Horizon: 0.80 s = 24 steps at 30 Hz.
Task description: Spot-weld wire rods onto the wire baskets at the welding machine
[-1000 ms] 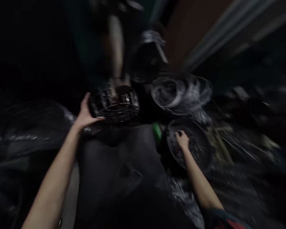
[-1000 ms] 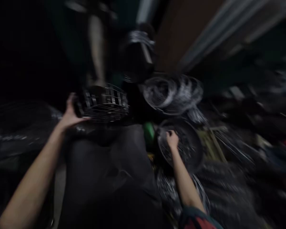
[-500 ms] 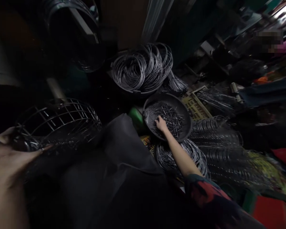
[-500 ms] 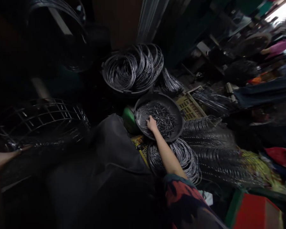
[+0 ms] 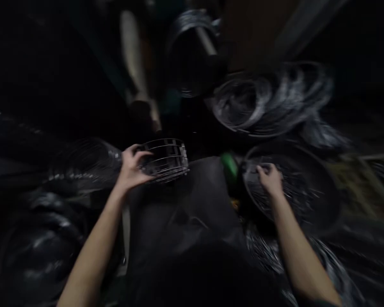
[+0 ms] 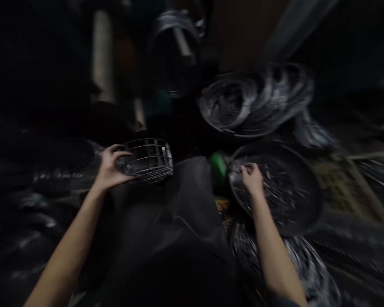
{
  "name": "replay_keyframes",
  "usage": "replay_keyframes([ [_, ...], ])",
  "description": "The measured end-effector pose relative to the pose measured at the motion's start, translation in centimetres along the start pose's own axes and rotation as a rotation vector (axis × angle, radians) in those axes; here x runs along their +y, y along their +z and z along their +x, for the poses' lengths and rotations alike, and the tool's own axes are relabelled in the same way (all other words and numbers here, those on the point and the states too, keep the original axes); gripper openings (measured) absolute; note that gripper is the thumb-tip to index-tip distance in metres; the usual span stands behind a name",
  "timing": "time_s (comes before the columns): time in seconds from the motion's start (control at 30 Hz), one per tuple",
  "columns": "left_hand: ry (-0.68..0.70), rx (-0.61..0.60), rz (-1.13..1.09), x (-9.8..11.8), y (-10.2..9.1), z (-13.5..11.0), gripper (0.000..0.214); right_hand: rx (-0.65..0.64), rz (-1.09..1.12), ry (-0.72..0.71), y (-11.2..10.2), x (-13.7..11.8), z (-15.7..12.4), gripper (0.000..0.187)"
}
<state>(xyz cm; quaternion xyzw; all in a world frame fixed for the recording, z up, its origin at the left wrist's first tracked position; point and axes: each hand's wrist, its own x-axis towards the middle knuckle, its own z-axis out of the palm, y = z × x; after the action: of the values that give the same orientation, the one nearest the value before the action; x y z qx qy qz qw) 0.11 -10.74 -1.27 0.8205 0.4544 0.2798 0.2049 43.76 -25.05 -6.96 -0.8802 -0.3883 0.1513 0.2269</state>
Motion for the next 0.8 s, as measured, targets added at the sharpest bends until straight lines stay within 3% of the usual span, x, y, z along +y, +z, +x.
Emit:
replay_keyframes([
  [0.07,0.005,-0.061,0.057,0.1,0.4,0.1,0.070,-0.112,0.388,-0.080,-0.1,-3.7,-1.2,0.052],
  [0.13,0.006,-0.072,0.063,0.5,1.0,0.5,0.074,-0.415,0.601,-0.164,-0.2,-8.5,-3.0,0.045],
  [0.2,0.025,-0.067,0.045,1.1,1.4,0.8,0.075,-0.723,0.586,-0.265,0.0,-13.5,-5.0,0.033],
  [0.27,0.054,-0.069,0.026,1.6,1.6,0.8,0.073,-0.815,0.510,-0.413,0.9,-17.8,-6.2,0.028],
  [0.37,0.076,-0.081,0.018,1.8,1.4,0.4,0.072,-0.609,0.294,-0.739,3.0,-21.5,-7.0,0.026],
  [0.43,0.064,-0.080,0.007,1.5,1.0,0.0,0.075,-0.472,0.062,-0.957,4.1,-22.2,-7.4,0.032],
  [0.5,0.043,-0.068,-0.009,1.1,0.6,-0.3,0.075,-0.415,-0.145,-1.123,4.9,-22.3,-7.8,0.041],
  [0.6,0.012,-0.038,-0.024,0.6,0.3,-0.7,0.074,-0.360,-0.288,-1.250,5.4,-22.5,-8.0,0.037],
  [0.8,0.004,0.008,-0.105,-0.5,0.3,0.0,0.070,-0.223,-0.295,-1.364,5.5,-23.9,-6.4,0.031],
])
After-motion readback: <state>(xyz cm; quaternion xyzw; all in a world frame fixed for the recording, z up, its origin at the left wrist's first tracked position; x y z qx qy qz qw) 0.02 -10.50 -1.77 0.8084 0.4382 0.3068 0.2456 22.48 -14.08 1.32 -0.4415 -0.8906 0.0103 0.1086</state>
